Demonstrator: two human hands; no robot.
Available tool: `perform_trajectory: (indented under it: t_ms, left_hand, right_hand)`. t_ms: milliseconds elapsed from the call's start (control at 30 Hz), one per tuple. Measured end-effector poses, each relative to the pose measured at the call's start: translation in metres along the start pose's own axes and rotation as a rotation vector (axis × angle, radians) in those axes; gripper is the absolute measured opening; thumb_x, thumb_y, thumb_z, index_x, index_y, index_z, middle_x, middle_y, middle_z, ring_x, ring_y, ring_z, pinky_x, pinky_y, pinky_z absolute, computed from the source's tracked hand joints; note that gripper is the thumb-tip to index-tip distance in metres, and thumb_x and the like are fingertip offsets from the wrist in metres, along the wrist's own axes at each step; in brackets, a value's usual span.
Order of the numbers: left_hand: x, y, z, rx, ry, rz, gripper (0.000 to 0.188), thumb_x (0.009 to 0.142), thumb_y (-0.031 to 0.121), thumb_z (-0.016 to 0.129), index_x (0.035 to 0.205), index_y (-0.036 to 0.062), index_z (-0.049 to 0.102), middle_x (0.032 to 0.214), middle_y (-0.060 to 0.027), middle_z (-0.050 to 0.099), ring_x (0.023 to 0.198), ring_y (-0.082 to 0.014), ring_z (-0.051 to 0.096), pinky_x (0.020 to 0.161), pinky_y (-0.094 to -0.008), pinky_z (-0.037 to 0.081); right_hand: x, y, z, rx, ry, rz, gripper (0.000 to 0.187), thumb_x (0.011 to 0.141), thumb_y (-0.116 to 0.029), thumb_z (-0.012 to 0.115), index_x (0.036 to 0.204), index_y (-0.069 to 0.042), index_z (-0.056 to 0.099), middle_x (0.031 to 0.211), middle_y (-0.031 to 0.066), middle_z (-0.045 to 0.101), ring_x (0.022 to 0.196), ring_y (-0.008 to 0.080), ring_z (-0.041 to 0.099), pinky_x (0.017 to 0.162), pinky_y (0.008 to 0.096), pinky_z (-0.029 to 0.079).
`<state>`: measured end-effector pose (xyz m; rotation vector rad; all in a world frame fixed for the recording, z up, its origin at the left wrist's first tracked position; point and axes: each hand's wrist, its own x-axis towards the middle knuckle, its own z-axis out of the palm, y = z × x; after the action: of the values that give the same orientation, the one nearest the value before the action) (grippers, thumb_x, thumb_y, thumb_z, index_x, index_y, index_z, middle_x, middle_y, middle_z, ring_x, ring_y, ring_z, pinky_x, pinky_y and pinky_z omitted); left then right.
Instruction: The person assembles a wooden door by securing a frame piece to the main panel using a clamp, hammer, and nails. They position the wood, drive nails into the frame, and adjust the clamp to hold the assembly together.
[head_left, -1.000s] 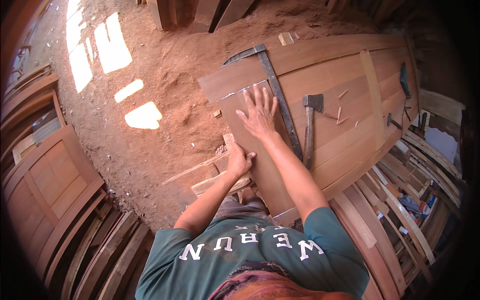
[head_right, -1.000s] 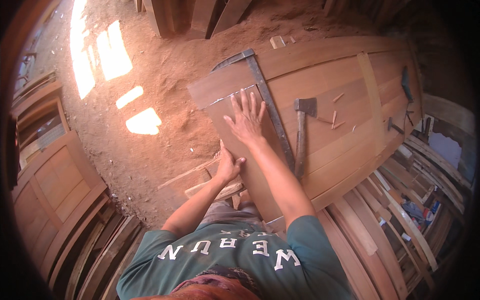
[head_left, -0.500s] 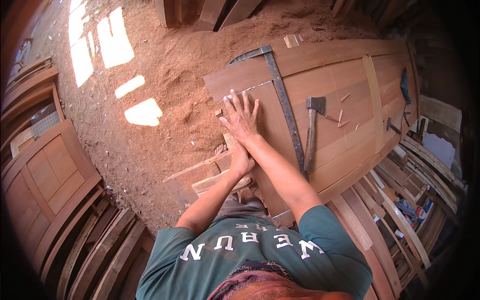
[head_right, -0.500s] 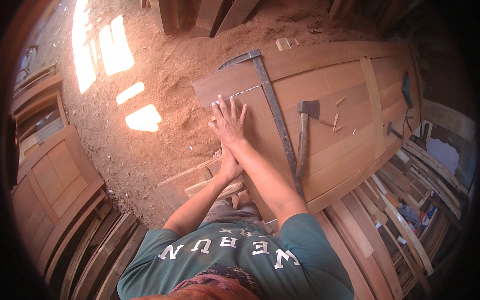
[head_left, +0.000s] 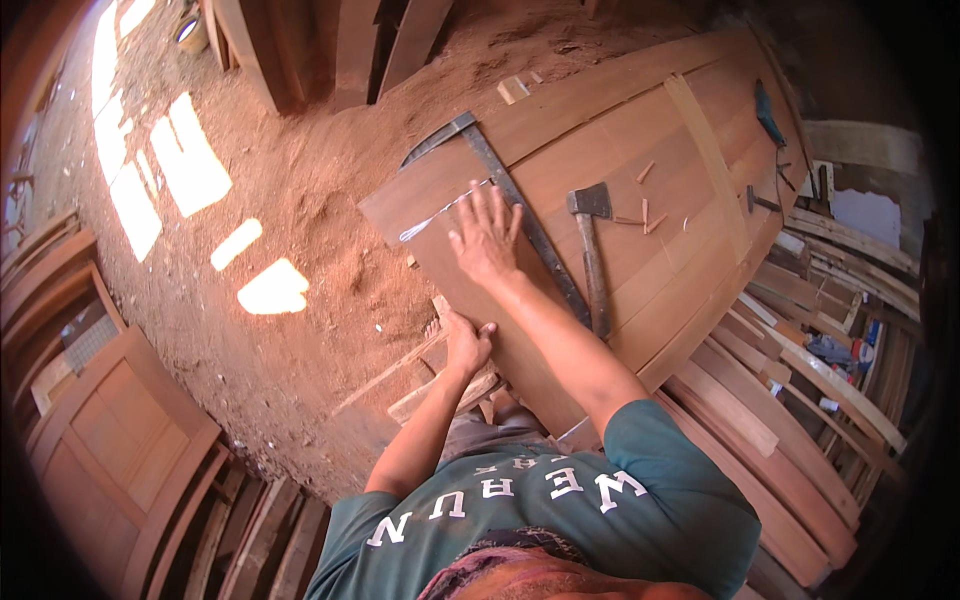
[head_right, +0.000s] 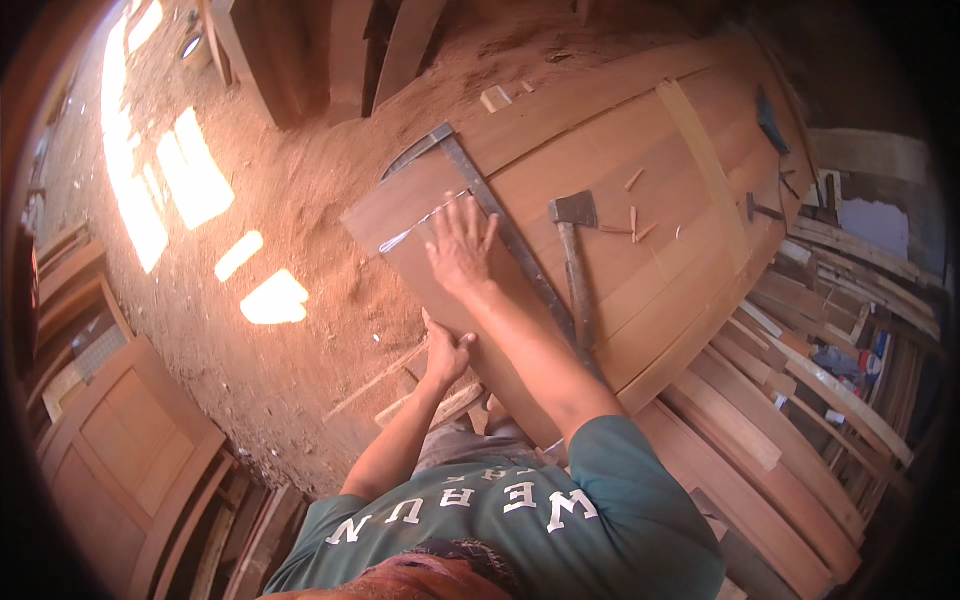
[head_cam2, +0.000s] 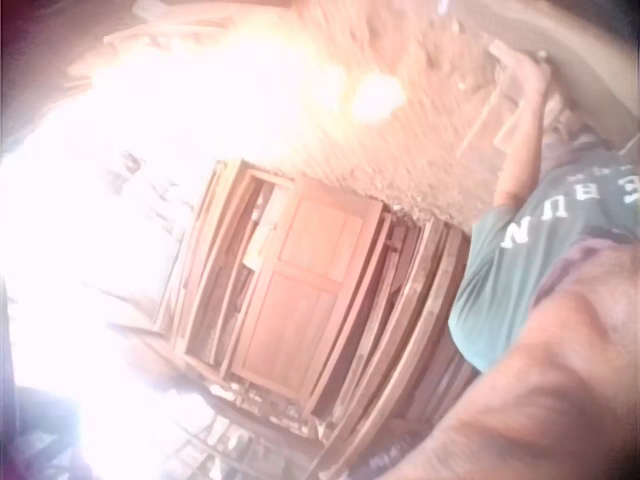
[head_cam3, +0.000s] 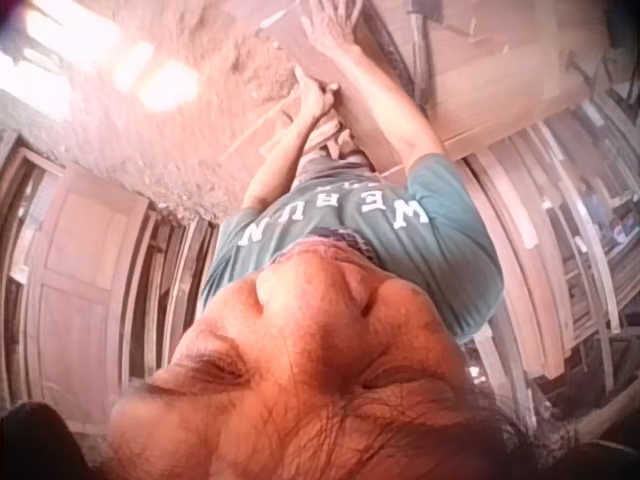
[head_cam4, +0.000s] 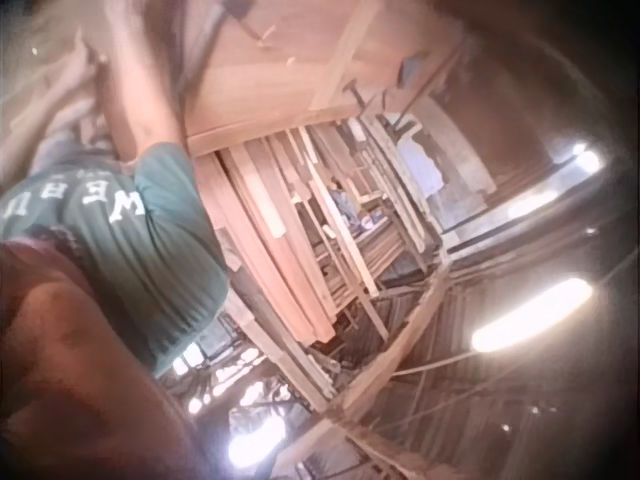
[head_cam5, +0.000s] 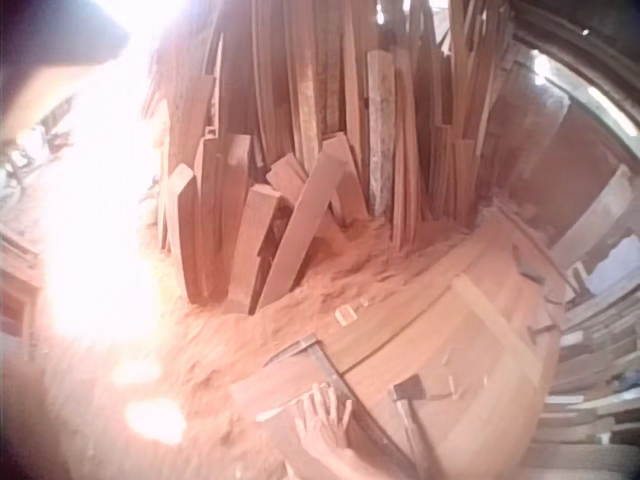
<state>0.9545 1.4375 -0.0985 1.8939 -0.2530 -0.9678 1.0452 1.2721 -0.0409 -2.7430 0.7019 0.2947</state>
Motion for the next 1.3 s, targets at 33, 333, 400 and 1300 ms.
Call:
perform_trajectory:
  t_ms: [33,333,400,1300]
  left_hand:
    - [0.001,0.004,-0.002,-0.017,-0.035,-0.057,0.100,0.087,0.004,0.072,0.151,-0.0094,-0.004,0.146,-0.0370,0.036,0.136,-0.0459,0.044,0.114,-0.0461,0.037]
    - [0.003,-0.009,0.000,-0.133,-0.070,-0.009,0.105,0.088,-0.001,0.070,0.153,-0.0073,-0.012,0.149,-0.0352,0.034,0.139,-0.0407,0.042,0.116,-0.0424,0.035]
    - [0.006,-0.019,-0.001,-0.136,-0.091,-0.001,0.102,0.090,-0.001,0.069,0.153,-0.0068,-0.012,0.150,-0.0349,0.034,0.139,-0.0396,0.043,0.115,-0.0424,0.036]
    - [0.068,-0.087,-0.037,0.149,-0.374,-0.134,0.035,0.101,0.025,0.065,0.113,-0.0080,0.067,0.099,-0.0063,0.063,0.084,-0.0144,0.053,0.072,-0.0347,0.046]
  right_hand:
    - [0.006,0.011,-0.002,0.009,0.045,0.090,0.060,0.099,-0.035,0.061,0.150,-0.007,0.046,0.170,0.0113,0.011,0.156,0.0393,0.005,0.119,0.0722,0.000]
    - [-0.016,0.011,0.016,-0.028,-0.087,-0.026,0.066,0.096,-0.038,0.064,0.152,-0.007,0.046,0.171,0.0087,0.010,0.157,0.0363,0.002,0.120,0.0716,-0.004]
    - [-0.020,0.007,-0.020,0.000,-0.181,-0.040,0.061,0.096,-0.035,0.064,0.149,-0.007,0.050,0.170,0.0107,0.011,0.157,0.0378,0.004,0.120,0.0718,-0.001]
    - [-0.176,0.117,-0.019,0.414,0.296,0.358,0.050,0.089,-0.007,0.061,0.138,0.003,0.053,0.144,0.0237,0.045,0.139,0.0388,0.041,0.113,0.0616,0.032]
